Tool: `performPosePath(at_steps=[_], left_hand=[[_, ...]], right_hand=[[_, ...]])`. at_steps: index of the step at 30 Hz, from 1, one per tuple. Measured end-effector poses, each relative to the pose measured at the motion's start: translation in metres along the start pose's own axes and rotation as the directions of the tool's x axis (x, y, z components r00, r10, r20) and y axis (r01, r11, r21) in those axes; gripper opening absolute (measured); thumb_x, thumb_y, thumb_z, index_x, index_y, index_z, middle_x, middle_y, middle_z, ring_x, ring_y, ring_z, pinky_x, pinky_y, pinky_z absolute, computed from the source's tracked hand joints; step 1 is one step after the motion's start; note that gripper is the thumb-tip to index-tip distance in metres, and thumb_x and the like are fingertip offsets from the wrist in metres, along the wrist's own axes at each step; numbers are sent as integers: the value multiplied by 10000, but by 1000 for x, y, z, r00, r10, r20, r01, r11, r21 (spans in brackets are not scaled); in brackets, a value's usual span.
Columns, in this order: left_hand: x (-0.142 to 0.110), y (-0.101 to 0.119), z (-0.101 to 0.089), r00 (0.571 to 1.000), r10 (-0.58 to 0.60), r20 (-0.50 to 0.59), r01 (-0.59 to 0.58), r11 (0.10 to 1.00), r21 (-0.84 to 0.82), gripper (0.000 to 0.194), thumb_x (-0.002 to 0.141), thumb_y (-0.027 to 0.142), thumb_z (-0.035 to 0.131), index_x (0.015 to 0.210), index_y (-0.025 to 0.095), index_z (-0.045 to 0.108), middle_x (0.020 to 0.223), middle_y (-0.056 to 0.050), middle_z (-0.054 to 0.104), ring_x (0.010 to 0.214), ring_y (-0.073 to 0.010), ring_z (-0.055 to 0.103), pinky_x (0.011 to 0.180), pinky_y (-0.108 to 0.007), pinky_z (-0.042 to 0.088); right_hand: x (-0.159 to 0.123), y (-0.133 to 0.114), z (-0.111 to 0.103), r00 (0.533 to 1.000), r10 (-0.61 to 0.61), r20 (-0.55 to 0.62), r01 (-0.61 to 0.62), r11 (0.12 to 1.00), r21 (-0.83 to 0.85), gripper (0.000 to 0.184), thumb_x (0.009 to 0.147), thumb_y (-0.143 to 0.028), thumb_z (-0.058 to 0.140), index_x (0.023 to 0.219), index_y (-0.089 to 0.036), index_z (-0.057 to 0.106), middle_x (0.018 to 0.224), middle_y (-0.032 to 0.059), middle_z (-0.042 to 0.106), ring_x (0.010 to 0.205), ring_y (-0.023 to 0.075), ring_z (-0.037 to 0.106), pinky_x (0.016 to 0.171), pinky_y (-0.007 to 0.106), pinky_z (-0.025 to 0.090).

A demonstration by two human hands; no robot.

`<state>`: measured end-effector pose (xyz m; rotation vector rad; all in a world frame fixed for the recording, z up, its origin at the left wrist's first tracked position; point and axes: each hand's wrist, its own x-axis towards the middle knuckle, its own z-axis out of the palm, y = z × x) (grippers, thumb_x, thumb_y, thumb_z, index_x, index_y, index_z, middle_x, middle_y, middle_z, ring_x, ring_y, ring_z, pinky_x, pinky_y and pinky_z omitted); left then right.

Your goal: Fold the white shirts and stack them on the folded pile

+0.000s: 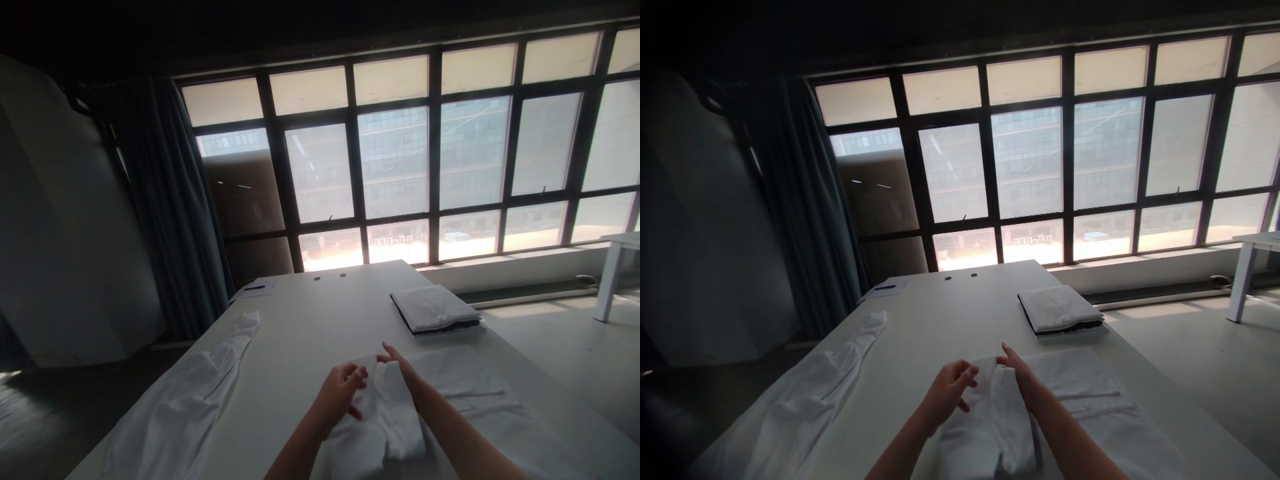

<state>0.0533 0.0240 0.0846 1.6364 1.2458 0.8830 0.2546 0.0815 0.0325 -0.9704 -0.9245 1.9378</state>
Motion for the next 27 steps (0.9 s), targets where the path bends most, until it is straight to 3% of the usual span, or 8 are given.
performPosePath(at_steps=[4,7,11,14,19,27], left_hand=[[22,-40,-23,980,94,-177,-55,975,215,465,903,575,506,1026,167,692,1027,-128,721,959,-252,659,831,-359,541],[34,-70,-42,972,119,-205,-55,954,294,475,891,535,509,1102,155,701,1120,-148,717,1049,-267,644,961,-379,478],[41,-93,-45,974,143,-173,-74,933,352,512,930,524,444,1168,151,701,1134,-130,722,1045,-241,651,944,-332,467],[44,-98,-41,974,167,-152,-96,915,392,495,952,524,416,1089,169,733,1068,-107,720,979,-220,653,893,-306,460],[45,-99,-39,970,186,-156,-97,886,454,498,954,545,420,824,175,726,872,-76,662,817,-202,613,783,-303,437],[36,-94,-41,963,236,-130,-144,858,492,451,987,536,390,883,189,660,881,-56,664,847,-204,595,802,-299,439]], right_hand=[[-6,-11,-11,1000,9,22,-1,947,-322,731,973,-644,133,1027,-145,664,929,137,710,868,256,716,824,394,536],[-4,-11,-13,999,-30,-15,20,899,-438,639,964,-618,232,1021,-164,677,967,121,711,894,238,709,800,349,534],[5,-12,-11,979,-185,-79,91,756,-648,410,888,-499,511,983,-148,700,956,81,714,876,200,655,736,262,480],[10,-14,-10,957,-278,-84,108,607,-787,283,813,-373,630,907,-120,718,841,37,700,795,163,599,677,225,403],[8,-11,-5,946,-319,-60,69,378,-923,182,818,-267,624,782,-108,706,718,18,670,683,136,555,618,231,322],[1,-5,14,926,-377,-36,-12,66,-998,292,946,-299,481,901,-145,725,952,123,728,894,216,648,754,285,394]])
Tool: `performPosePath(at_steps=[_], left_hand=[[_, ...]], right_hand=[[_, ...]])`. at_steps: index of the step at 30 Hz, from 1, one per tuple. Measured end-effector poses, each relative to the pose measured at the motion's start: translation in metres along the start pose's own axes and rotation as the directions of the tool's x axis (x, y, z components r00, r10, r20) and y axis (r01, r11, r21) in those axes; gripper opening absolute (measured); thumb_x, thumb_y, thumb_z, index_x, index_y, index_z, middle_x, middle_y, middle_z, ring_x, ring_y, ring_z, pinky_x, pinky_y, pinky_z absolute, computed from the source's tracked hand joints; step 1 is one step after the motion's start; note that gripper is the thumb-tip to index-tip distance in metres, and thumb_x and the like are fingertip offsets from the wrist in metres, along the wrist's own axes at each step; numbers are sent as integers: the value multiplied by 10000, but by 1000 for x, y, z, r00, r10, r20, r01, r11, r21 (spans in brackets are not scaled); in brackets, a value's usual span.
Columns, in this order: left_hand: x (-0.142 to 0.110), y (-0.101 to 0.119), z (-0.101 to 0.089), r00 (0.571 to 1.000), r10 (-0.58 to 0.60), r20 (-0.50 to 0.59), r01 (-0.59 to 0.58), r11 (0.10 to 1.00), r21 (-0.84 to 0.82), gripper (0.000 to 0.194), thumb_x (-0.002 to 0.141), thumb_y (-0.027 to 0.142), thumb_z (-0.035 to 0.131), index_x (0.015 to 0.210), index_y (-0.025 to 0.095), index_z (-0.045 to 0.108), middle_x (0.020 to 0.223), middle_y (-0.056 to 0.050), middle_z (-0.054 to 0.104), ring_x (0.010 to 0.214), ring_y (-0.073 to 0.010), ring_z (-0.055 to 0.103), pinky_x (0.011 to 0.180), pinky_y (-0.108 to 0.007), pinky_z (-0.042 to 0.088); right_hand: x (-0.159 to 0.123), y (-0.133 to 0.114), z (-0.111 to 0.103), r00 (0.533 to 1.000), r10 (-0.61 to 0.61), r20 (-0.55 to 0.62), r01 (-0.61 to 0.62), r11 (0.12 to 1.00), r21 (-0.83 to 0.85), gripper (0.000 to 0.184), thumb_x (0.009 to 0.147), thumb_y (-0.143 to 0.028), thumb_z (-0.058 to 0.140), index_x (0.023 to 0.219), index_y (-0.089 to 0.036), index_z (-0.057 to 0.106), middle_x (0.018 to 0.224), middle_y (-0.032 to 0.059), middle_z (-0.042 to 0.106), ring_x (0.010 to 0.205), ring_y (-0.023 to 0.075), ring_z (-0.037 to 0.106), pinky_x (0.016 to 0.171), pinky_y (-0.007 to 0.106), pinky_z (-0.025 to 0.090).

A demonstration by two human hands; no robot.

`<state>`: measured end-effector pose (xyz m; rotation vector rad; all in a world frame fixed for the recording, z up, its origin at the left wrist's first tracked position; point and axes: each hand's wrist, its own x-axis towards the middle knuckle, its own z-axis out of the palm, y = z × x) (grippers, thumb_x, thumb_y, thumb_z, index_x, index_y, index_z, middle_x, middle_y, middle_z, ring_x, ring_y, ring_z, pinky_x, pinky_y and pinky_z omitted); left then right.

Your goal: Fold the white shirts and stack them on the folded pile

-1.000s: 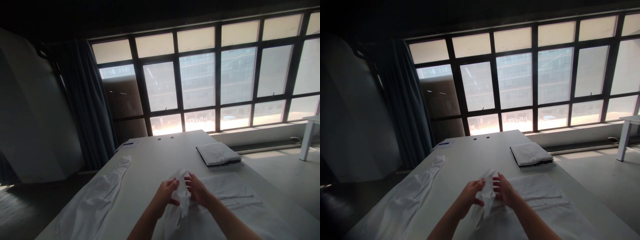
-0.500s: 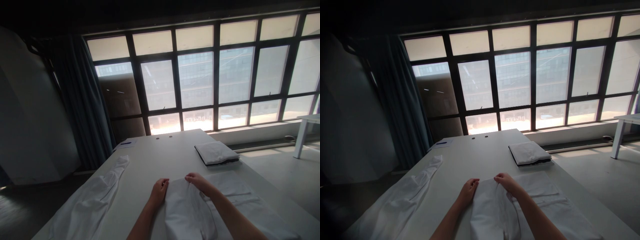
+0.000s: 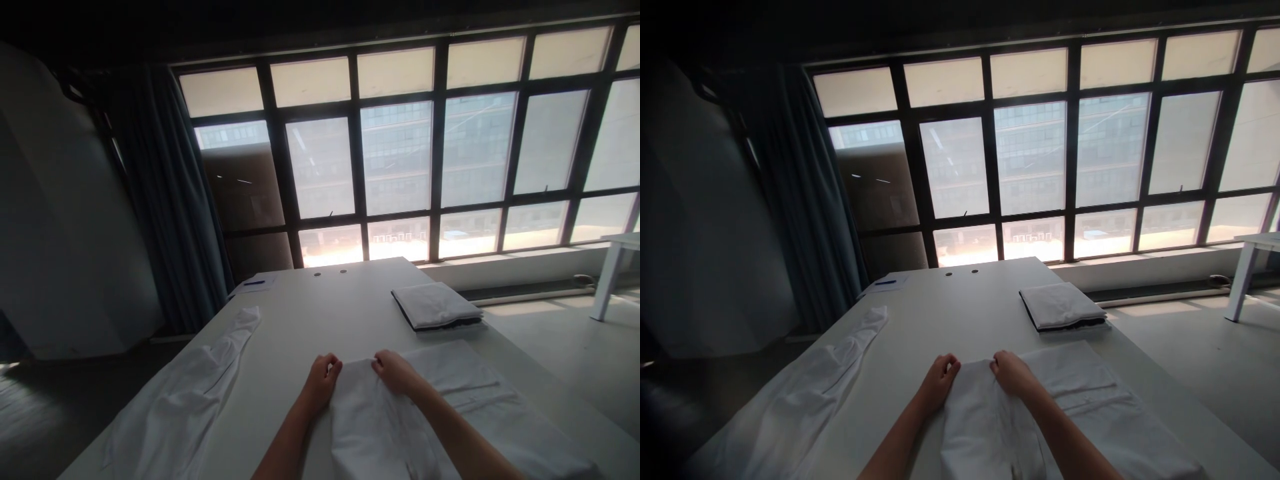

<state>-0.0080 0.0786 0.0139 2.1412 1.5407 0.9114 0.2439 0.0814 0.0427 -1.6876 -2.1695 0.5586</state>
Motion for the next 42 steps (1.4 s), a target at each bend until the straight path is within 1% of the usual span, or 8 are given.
performPosePath(at_steps=[4,9,14,19,28,35,39,42], left_hand=[[0,2,-2,1000,1,25,-3,998,70,411,994,479,413,867,189,673,851,-61,687,841,-208,604,791,-299,410],[0,5,0,998,-27,48,18,985,172,381,1008,415,397,890,200,689,907,-78,720,916,-228,623,849,-322,368],[-2,5,1,998,-47,48,36,977,211,301,991,375,450,915,200,683,944,-74,724,937,-219,626,844,-304,365],[-1,-1,1,997,-66,38,57,977,206,253,971,353,506,886,192,681,932,-68,723,904,-201,628,809,-278,378],[-1,-1,5,992,-122,-25,124,963,240,211,959,293,522,872,178,677,942,-71,682,900,-197,618,821,-281,389],[-6,8,-2,991,-119,-58,131,953,272,254,971,283,463,905,173,681,962,-80,653,937,-215,607,869,-316,403],[-14,31,-12,997,-42,-66,59,956,286,225,970,270,454,967,200,668,1044,-93,647,1021,-248,582,920,-359,379],[-19,55,-21,999,24,-45,-10,959,282,215,982,278,450,941,227,655,1007,-80,659,1001,-249,589,913,-367,378]], right_hand=[[-10,-3,0,999,27,-20,-30,988,-151,318,938,-381,517,957,-150,735,1051,172,706,1043,300,623,884,377,416],[-22,-14,4,994,5,-109,-36,958,-285,311,899,-350,591,1096,-143,713,1251,214,624,1262,381,473,1066,502,275],[-14,-22,20,984,46,-173,-93,957,-274,324,1006,-297,408,1119,-155,676,1123,173,683,1110,301,585,968,409,352],[-4,-14,32,977,85,-193,-129,965,-229,280,1022,-325,434,1060,-191,677,1072,115,711,1055,245,622,911,339,374],[-11,-20,26,971,46,-235,-102,967,-234,254,982,-222,445,1131,-192,648,1160,136,658,1130,271,566,961,366,362],[-30,-40,33,985,-171,26,173,962,-213,391,959,-395,471,1210,-173,673,1313,154,622,1266,304,524,1111,457,316],[-31,-34,41,980,-158,118,180,962,-204,581,977,-433,400,1465,-132,494,1548,175,414,1459,330,331,1198,563,169],[-25,-30,47,986,-136,97,153,967,-203,616,1000,-444,344,1526,-129,413,1602,155,317,1506,306,240,1218,552,131]])
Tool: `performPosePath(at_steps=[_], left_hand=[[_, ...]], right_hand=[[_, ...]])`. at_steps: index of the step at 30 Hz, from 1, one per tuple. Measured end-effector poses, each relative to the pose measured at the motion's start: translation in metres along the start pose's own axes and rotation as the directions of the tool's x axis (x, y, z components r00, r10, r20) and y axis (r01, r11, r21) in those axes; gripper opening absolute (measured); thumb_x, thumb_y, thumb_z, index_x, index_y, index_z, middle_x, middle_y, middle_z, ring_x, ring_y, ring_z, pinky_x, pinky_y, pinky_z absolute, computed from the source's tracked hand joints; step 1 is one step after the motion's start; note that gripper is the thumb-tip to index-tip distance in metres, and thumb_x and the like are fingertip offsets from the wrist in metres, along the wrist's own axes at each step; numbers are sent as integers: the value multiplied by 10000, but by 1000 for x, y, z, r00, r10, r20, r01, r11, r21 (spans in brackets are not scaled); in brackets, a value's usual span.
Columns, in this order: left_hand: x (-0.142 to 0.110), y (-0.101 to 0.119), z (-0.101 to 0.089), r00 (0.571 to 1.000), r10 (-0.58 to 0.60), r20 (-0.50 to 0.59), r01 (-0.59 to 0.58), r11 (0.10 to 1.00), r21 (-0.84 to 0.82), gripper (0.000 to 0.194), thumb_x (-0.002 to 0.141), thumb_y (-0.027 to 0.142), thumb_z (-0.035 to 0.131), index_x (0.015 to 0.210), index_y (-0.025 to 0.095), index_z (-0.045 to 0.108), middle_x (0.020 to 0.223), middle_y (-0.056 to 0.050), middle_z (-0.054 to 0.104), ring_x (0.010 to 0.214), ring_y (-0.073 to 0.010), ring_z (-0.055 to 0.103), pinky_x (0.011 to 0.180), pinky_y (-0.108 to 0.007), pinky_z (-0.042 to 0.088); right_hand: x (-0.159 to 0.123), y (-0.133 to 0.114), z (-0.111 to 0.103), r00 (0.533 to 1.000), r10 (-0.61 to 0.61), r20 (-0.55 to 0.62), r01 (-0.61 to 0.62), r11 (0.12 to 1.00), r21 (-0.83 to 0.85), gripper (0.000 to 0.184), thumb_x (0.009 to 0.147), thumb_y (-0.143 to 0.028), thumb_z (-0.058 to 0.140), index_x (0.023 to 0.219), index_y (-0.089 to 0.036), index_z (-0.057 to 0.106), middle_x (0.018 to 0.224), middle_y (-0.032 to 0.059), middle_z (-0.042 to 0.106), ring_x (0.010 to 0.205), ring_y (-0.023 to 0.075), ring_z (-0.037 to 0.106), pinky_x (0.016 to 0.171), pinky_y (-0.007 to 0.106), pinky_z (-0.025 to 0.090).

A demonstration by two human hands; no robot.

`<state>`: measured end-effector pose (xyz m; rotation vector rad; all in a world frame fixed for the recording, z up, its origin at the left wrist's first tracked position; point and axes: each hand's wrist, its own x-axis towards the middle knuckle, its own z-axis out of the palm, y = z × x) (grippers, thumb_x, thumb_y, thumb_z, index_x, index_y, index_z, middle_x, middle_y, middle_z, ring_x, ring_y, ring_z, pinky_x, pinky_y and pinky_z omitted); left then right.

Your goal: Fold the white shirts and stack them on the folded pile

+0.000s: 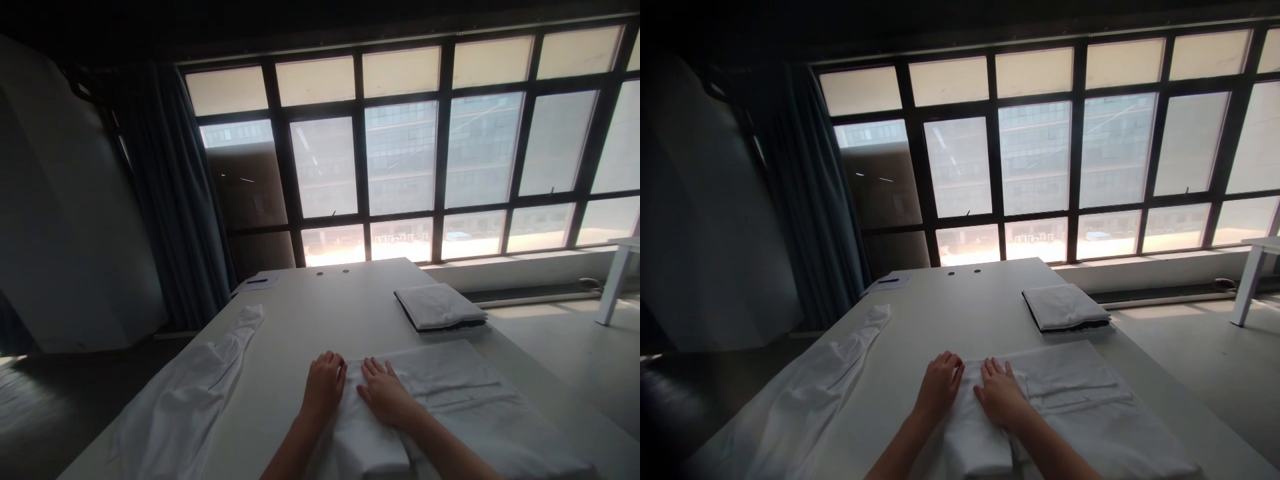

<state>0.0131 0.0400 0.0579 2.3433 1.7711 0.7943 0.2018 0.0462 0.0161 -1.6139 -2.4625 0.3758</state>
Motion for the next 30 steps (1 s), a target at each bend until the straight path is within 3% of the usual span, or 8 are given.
performPosePath(at_steps=[7,11,14,17,20,25,27,30], left_hand=[[-43,28,-35,975,214,-53,-218,973,-70,303,1009,441,420,976,226,630,978,-72,664,923,-234,614,861,-368,469],[-85,13,-8,786,589,-187,-549,805,224,261,968,373,488,1140,228,621,1045,-69,688,903,-221,637,810,-339,500],[-101,-2,26,715,650,-258,-523,742,418,273,970,198,451,1177,242,624,1054,-57,713,942,-195,658,800,-293,510],[-104,-10,47,725,633,-271,-472,743,474,254,970,210,463,1149,240,640,1077,-57,726,979,-206,674,802,-301,528],[-102,-13,50,748,601,-283,-441,768,464,207,973,233,473,1073,260,653,1066,-33,740,961,-205,695,789,-304,539],[-104,-11,39,754,615,-230,-457,744,488,202,987,240,484,1070,290,660,1114,2,751,980,-191,713,798,-283,552],[-106,-10,36,757,615,-220,-455,738,498,200,991,250,484,1067,289,665,1124,1,754,989,-192,715,798,-280,556],[-108,-10,36,762,622,-182,-471,725,502,207,990,253,486,1080,291,669,1152,1,750,1007,-191,710,815,-279,555]], right_hand=[[16,-4,9,985,80,-150,-84,996,-18,523,1013,-372,366,1486,-178,476,1579,112,387,1508,305,225,1220,526,120],[1,-13,-11,957,60,-285,-66,998,-11,336,951,-263,500,1252,-218,641,1408,102,565,1370,303,424,1138,460,268],[-28,-21,-31,956,15,-292,10,996,84,168,945,-283,528,864,-201,650,1014,54,668,971,191,603,869,293,409],[-58,-18,-33,945,-162,-283,202,972,118,257,909,-376,607,732,-198,553,830,4,616,769,145,562,707,250,373],[-76,-6,-5,834,-425,-352,428,901,-74,256,794,-332,734,759,-209,513,824,-12,603,744,154,538,677,259,347],[-76,9,57,629,-537,-562,328,839,-435,160,855,-127,577,839,-224,451,798,3,570,707,190,472,674,306,317],[-75,9,67,604,-540,-586,312,837,-450,162,862,-117,555,838,-227,439,784,4,554,715,195,456,688,308,312],[-76,7,61,628,-535,-565,329,840,-431,176,841,-136,594,827,-229,445,785,3,541,728,194,444,694,306,302]])
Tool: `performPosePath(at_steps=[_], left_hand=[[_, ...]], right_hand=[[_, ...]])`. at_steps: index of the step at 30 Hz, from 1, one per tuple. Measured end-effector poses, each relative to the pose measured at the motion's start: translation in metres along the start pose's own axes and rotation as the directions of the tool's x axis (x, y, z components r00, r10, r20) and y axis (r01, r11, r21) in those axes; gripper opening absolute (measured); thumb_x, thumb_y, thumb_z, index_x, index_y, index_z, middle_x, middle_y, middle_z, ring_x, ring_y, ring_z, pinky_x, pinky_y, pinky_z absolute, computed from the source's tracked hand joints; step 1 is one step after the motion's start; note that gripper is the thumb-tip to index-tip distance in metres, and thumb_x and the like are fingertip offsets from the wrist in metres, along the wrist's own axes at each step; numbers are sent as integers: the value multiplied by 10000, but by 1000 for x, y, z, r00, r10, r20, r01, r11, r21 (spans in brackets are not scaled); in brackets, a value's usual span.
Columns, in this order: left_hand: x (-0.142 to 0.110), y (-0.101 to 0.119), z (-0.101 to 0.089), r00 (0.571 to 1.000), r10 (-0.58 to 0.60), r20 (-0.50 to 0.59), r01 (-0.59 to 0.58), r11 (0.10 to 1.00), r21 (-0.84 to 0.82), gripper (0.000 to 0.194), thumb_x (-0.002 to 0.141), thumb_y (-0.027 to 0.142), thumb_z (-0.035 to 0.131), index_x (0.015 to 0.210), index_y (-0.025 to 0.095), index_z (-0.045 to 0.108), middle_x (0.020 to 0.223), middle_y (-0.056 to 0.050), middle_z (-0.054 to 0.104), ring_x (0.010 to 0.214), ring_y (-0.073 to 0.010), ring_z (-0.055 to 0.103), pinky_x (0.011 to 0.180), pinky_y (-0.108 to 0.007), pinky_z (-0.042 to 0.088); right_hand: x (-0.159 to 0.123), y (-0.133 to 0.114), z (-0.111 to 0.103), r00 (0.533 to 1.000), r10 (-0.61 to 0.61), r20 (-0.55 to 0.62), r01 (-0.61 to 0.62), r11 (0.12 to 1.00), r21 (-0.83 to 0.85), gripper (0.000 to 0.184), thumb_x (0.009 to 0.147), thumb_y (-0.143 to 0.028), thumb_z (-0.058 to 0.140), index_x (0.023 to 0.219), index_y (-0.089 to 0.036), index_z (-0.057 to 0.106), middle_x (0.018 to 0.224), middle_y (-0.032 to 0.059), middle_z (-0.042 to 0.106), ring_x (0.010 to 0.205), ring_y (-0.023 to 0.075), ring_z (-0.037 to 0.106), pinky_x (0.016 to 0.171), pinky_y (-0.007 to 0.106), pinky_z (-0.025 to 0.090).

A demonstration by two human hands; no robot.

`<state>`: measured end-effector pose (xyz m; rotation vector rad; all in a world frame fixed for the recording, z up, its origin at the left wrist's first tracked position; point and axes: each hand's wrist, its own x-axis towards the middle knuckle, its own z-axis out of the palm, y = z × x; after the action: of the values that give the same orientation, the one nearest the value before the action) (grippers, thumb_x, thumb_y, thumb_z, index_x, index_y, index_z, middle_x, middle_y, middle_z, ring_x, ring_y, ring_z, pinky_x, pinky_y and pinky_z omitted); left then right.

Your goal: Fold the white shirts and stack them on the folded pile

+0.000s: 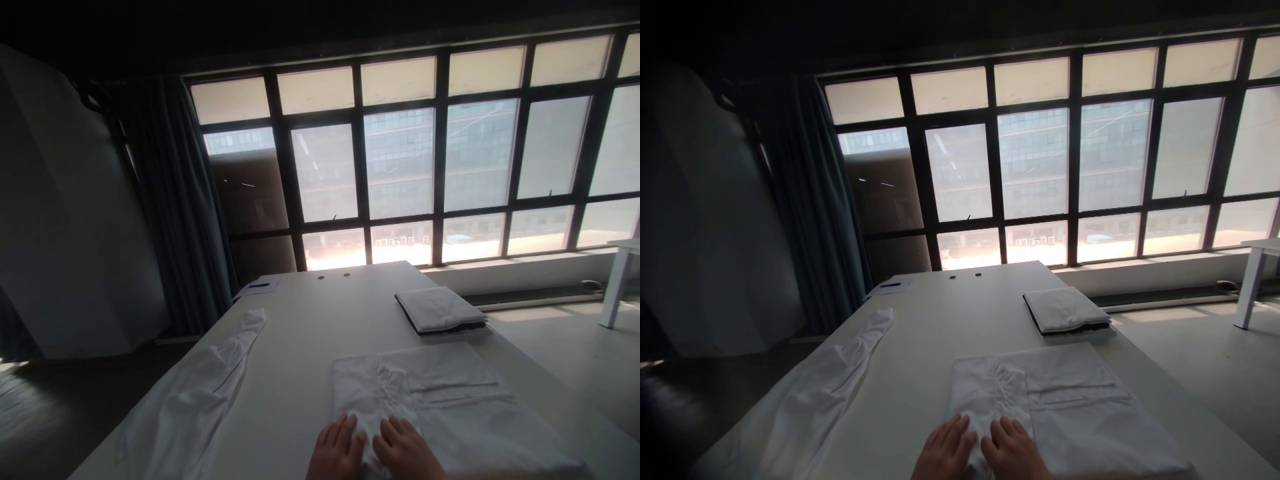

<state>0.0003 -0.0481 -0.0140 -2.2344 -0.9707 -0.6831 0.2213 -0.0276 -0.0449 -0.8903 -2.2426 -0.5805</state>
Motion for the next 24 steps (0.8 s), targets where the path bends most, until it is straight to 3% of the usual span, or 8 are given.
performPosePath(at_steps=[4,8,11,14,17,19,24], left_hand=[[-5,-4,4,994,62,86,-62,998,-5,332,978,205,494,1268,307,618,1272,-2,707,1095,-184,673,904,-274,527],[-17,-12,12,979,123,162,-125,992,4,464,986,207,492,1435,325,497,1373,-11,649,1187,-183,623,964,-257,487],[-25,-17,17,969,139,203,-142,990,2,508,989,235,509,1483,332,437,1437,-34,596,1261,-210,576,1038,-290,450],[-27,-19,18,955,175,240,-175,984,-23,601,980,258,539,1543,319,341,1525,-52,503,1356,-251,495,1100,-334,416],[-23,-19,16,930,223,294,-210,975,-75,729,945,270,605,1581,299,250,1558,-80,455,1385,-283,463,1107,-361,423],[-21,-18,15,919,228,323,-211,974,-88,786,925,243,635,1590,298,218,1564,-98,442,1387,-298,462,1099,-378,436],[-17,-19,6,926,245,288,-228,969,-93,679,981,276,576,1565,395,248,1597,-54,394,1407,-293,448,1101,-397,448]], right_hand=[[10,15,-23,988,67,138,-79,993,86,194,779,-148,655,834,-229,488,870,12,564,791,195,469,735,310,319],[12,22,-35,948,90,306,-129,986,109,210,747,-67,598,869,-224,528,944,26,599,854,201,526,751,299,360],[9,16,-35,890,145,432,-200,976,86,372,669,3,549,963,-225,553,1013,34,614,805,184,585,634,266,357],[10,12,-37,810,256,527,-318,948,29,502,674,58,479,1071,-236,566,1116,41,615,702,144,623,556,252,330],[16,13,-44,753,320,575,-408,913,26,569,682,116,403,1074,-252,590,1122,21,637,757,128,676,594,220,363],[20,16,-50,740,329,587,-431,902,36,594,694,133,385,1087,-257,598,1137,14,647,816,125,697,625,201,380],[17,36,-59,707,506,494,-500,852,-156,548,785,121,393,1130,-243,614,1209,63,631,731,137,708,566,217,338]])
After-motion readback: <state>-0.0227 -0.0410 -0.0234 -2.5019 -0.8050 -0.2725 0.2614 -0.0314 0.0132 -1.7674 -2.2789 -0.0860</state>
